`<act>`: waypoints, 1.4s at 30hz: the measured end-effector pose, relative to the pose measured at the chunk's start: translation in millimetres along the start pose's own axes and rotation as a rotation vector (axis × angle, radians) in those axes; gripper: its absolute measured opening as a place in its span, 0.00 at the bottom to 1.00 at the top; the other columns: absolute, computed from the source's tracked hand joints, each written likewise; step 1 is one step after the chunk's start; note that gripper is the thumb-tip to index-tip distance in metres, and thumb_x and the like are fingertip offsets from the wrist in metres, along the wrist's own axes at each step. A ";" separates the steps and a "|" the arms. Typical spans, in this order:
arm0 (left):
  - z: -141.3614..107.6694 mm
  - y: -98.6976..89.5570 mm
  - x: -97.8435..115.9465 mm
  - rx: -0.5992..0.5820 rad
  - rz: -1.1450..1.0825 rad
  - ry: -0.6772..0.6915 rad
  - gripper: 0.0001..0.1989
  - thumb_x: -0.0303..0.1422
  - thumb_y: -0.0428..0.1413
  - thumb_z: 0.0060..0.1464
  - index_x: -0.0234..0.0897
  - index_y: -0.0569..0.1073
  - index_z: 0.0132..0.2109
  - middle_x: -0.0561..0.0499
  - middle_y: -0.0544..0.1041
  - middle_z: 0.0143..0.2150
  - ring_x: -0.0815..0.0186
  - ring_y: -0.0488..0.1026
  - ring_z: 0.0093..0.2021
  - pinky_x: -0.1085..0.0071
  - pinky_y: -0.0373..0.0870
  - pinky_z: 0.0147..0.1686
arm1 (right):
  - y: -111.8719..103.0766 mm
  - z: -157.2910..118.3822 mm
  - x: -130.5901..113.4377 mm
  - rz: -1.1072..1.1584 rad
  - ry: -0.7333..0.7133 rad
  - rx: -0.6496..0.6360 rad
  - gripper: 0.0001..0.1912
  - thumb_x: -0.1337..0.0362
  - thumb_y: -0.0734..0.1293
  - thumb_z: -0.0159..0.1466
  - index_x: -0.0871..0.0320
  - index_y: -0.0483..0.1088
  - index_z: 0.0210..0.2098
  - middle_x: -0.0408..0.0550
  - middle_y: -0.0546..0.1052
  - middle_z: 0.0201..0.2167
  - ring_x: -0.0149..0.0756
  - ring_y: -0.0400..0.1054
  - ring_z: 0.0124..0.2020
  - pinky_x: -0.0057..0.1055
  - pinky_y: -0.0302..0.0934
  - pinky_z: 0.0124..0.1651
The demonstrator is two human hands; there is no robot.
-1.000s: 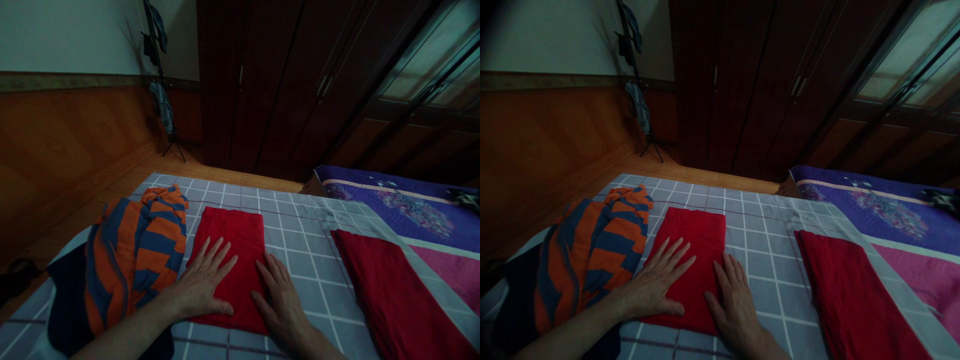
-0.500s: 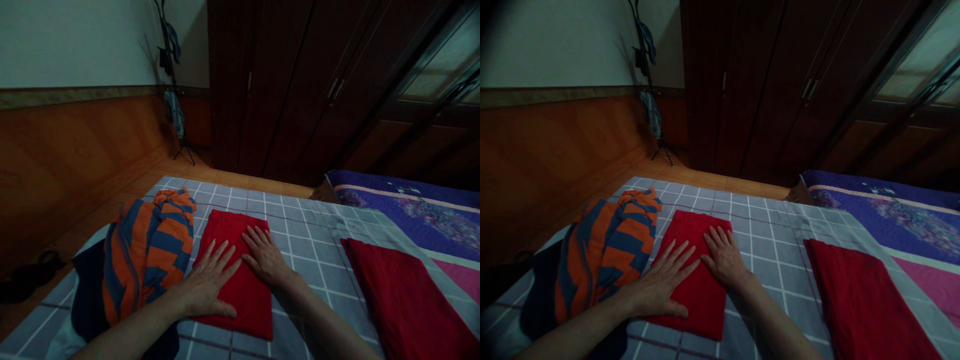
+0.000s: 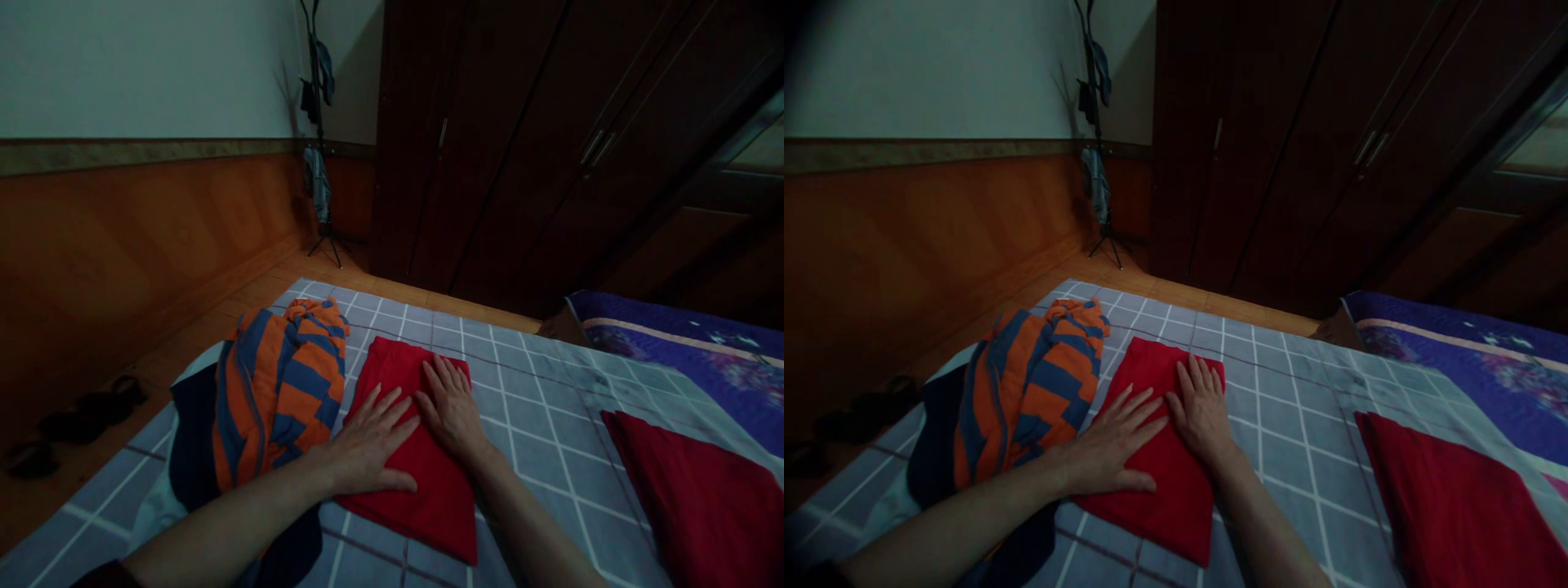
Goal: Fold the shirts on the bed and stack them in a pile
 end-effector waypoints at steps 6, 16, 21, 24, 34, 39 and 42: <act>0.7 -7.6 -19.0 0.030 0.036 -0.223 0.45 0.56 0.50 0.54 0.34 0.43 0.69 0.38 0.34 0.70 0.48 0.28 0.69 0.45 0.37 0.64 | -2.3 -0.9 33.8 -0.107 0.207 0.085 0.32 0.49 0.54 0.67 0.67 0.58 0.61 0.64 0.56 0.64 0.57 0.46 0.65 0.55 0.45 0.61; 2.6 0.0 -31.7 0.115 0.006 -0.336 0.45 0.56 0.45 0.56 0.32 0.42 0.69 0.34 0.33 0.70 0.48 0.31 0.69 0.48 0.42 0.63 | 0.5 -10.1 -5.6 -0.038 -0.021 -0.027 0.34 0.47 0.55 0.66 0.61 0.55 0.64 0.58 0.52 0.66 0.51 0.41 0.67 0.52 0.39 0.64; 4.9 10.4 -35.6 0.126 0.043 -0.342 0.45 0.55 0.46 0.56 0.28 0.43 0.68 0.31 0.36 0.70 0.46 0.35 0.69 0.46 0.43 0.63 | -1.6 -15.8 -14.6 0.023 -0.036 -0.093 0.33 0.48 0.57 0.65 0.60 0.55 0.64 0.58 0.53 0.66 0.52 0.42 0.67 0.52 0.39 0.65; 5.8 10.8 -41.5 0.220 0.032 -0.354 0.43 0.52 0.45 0.58 0.24 0.45 0.68 0.30 0.42 0.69 0.48 0.41 0.69 0.51 0.47 0.63 | -12.0 -19.3 -2.9 0.193 0.108 -0.005 0.33 0.52 0.60 0.63 0.64 0.56 0.62 0.62 0.53 0.65 0.52 0.44 0.66 0.51 0.44 0.64; 7.1 -10.3 -75.6 0.225 -0.197 -0.605 0.31 0.48 0.47 0.56 0.30 0.60 0.59 0.44 0.75 0.41 0.57 0.75 0.42 0.66 0.68 0.39 | -47.5 -104.7 13.7 1.408 0.916 -0.097 0.28 0.55 0.70 0.51 0.60 0.63 0.48 0.50 0.75 0.35 0.35 0.71 0.28 0.29 0.65 0.24; 9.4 -10.7 -74.3 0.116 -0.150 -0.588 0.22 0.50 0.47 0.54 0.35 0.69 0.42 0.48 0.74 0.33 0.57 0.74 0.36 0.69 0.63 0.31 | -48.2 -119.5 -23.8 1.529 0.833 -0.388 0.26 0.51 0.71 0.49 0.63 0.68 0.41 0.45 0.74 0.21 0.30 0.65 0.15 0.24 0.57 0.15; 10.4 -7.6 -75.6 0.082 -0.179 -0.585 0.22 0.53 0.46 0.54 0.38 0.66 0.30 0.51 0.72 0.27 0.60 0.72 0.31 0.71 0.59 0.28 | -45.8 -117.6 -33.3 1.579 0.792 -0.458 0.21 0.52 0.70 0.50 0.64 0.70 0.32 0.46 0.72 0.17 0.29 0.64 0.14 0.23 0.54 0.16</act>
Point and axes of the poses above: each hand's wrist, its own z-axis towards the middle knuckle, its own y-axis out of the palm, x = y × z, the point moved 3 cm from there along z, towards the middle knuckle
